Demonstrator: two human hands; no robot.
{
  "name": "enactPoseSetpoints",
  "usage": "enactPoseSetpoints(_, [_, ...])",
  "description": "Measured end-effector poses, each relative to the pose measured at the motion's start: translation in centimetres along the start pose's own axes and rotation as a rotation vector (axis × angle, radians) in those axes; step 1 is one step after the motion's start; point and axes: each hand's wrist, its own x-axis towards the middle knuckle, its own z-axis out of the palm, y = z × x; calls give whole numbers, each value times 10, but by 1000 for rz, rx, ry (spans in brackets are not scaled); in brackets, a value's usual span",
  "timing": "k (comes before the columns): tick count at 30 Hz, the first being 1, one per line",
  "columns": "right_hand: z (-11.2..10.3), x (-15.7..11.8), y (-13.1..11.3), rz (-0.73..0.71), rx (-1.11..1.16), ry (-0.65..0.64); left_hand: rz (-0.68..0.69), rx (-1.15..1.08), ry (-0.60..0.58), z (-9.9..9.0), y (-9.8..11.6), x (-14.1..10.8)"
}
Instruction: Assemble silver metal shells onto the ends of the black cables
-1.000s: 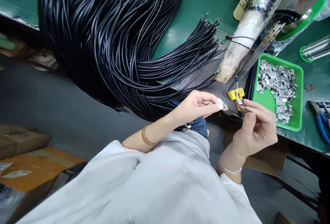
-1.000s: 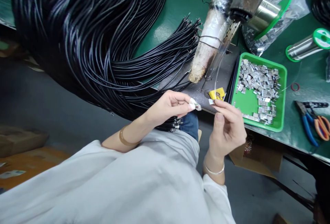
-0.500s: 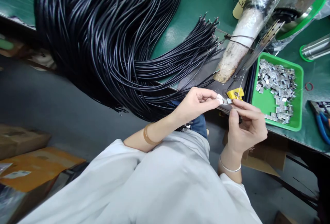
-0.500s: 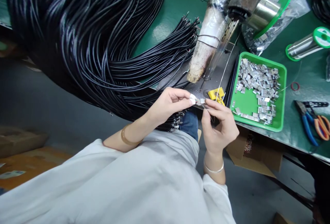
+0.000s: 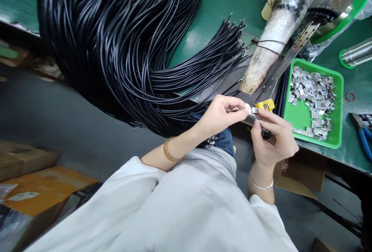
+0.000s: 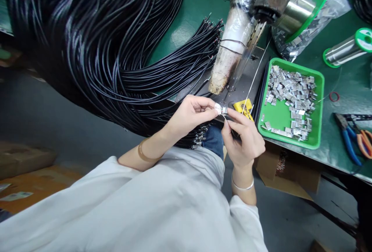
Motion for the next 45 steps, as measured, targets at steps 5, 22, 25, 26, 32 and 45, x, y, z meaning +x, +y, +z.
enactPoseSetpoints(5, [5,3,0,53,-28,13,79,41,58,4,-2,5])
enactPoseSetpoints(22, [7,12,-4,204,-8,-49,116,191,118,4,4,5])
enactPoseSetpoints(25, [6,13,-4,223,-23,-67,114,256,129,4,4,3])
enactPoseSetpoints(26, [6,14,-4,219,-39,-70,124,271,137,4,5,3])
enactPoseSetpoints(32, [8,20,-10,173,-117,-54,211,270,146,7,10,2])
enactPoseSetpoints(45, [-4,12,-15,326,-8,-4,98,343,41,2,11,-5])
